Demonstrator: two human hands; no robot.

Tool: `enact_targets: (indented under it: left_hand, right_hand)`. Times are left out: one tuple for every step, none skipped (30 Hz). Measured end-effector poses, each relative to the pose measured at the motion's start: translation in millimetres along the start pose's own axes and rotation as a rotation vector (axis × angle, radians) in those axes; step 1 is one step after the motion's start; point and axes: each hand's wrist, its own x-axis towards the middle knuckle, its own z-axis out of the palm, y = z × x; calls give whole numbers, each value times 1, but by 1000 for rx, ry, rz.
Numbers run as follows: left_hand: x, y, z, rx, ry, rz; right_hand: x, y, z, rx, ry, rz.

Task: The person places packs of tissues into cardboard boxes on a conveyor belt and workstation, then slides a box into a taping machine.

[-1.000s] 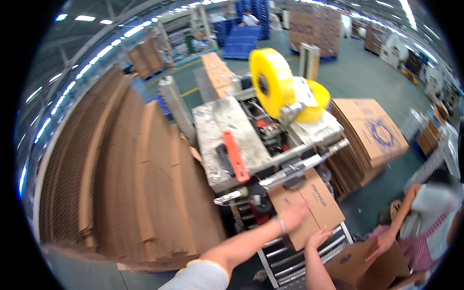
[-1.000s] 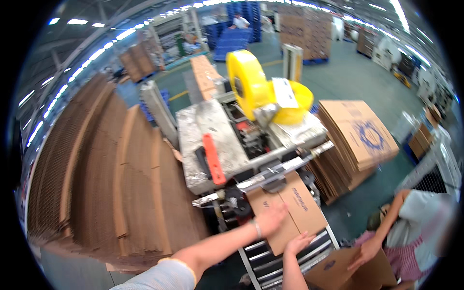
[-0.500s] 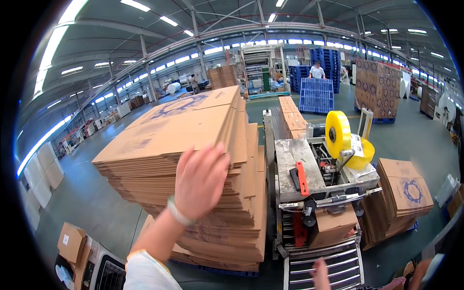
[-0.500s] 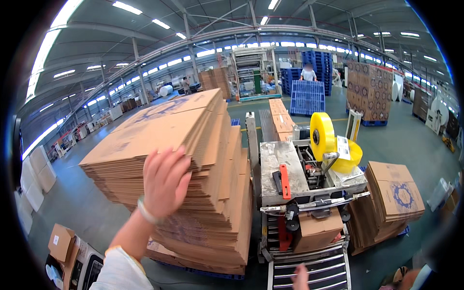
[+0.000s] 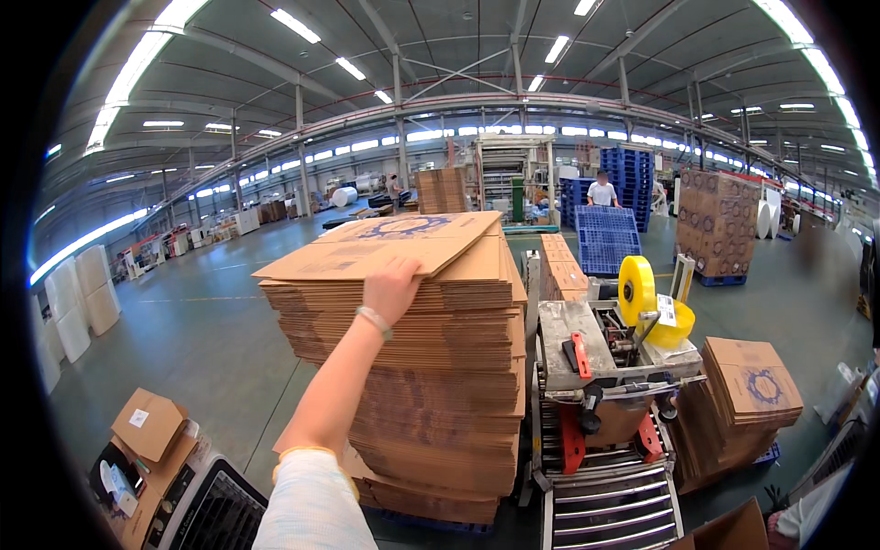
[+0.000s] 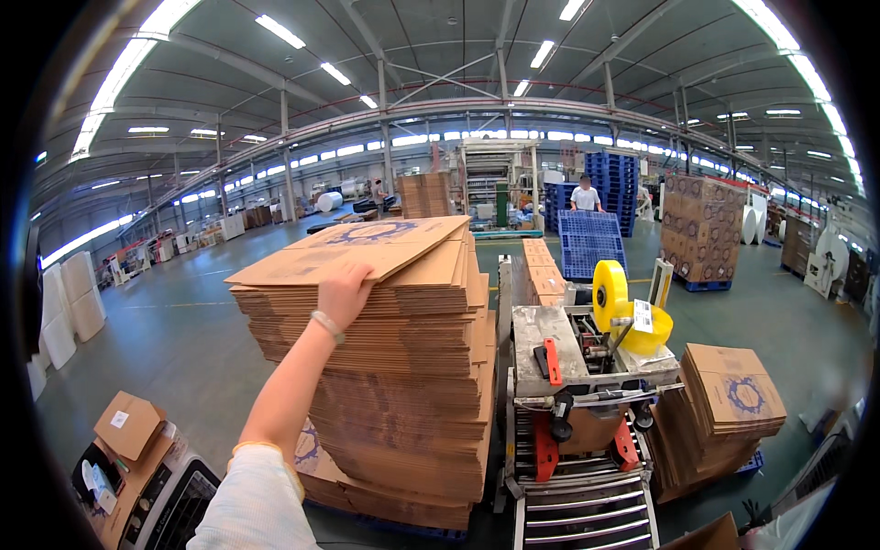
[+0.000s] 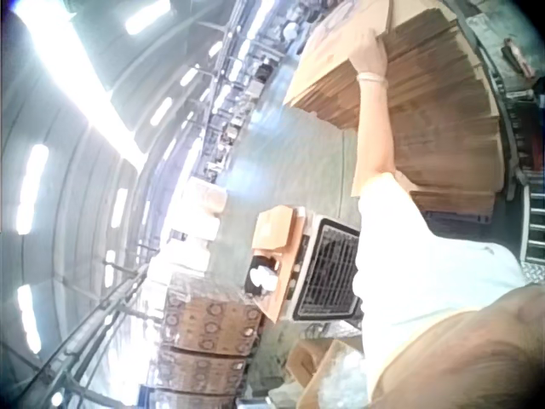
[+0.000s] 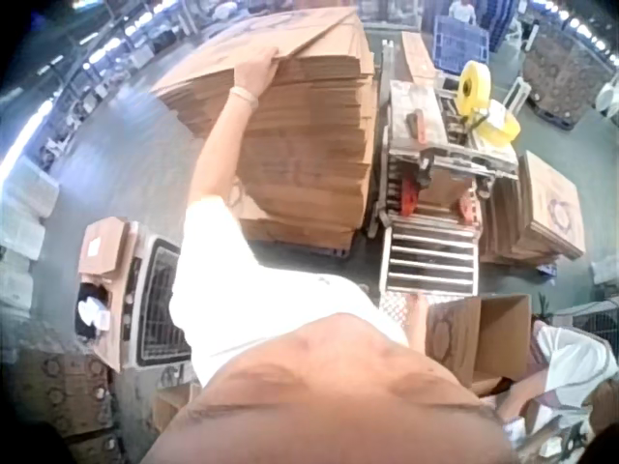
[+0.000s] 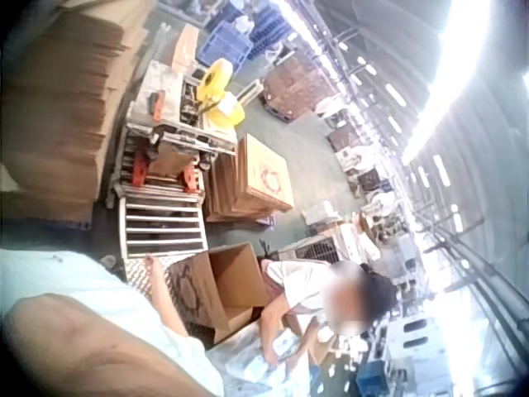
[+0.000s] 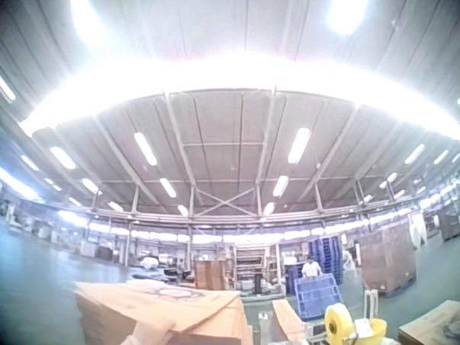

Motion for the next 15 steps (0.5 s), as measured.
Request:
enact_targets:
  left_hand:
    - [17,21,-4,-54,93,46]
    - [36,53,-10,-114,179,96]
    - [53,90,-20,-168,185,207]
    - [72,136,-39,-230,187,318]
    - [90,172,-59,-322,259,502]
    - [103,210,-81,-331,393,636]
    - [107,239,-106,-374,425,703]
    - [110,267,-129,-426,468,771]
    - [114,288,-150,-514,491,835]
    - [114,302,-162,-601,504,902]
    - [115,317,-168,-724,456,897]
    - [117,330,-168,-841,403,897]
    - [117,344,-162,-967,355,900]
    - [120,355,-150,-1062,296,862]
    - [124,367,-127,-1166,219,826]
  right_hand:
    - [-4,1,-6,2,104,-135]
    - [-8,4,-8,8,215,-260]
    - [-12,-1,-16,5,325,-293]
    - [-26,-11,-33,241,100,-309]
    - [-42,-26,-8,-291,320,-471]
    - [-74,-45,25,-377,338,-625]
    - [-111,-61,56,-462,369,-773]
    - [-132,-79,88,-547,328,-810]
    - [-148,-99,121,-628,287,-839]
    - [-186,-122,158,-857,248,-1003]
    - [-199,-117,164,-931,336,-1056]
    - [-206,-109,164,-1010,420,-1102]
    - [-221,-104,161,-1036,486,-1044]
    - [-237,-99,158,-1057,546,-984]
    - [-254,-93,150,-1067,622,-890]
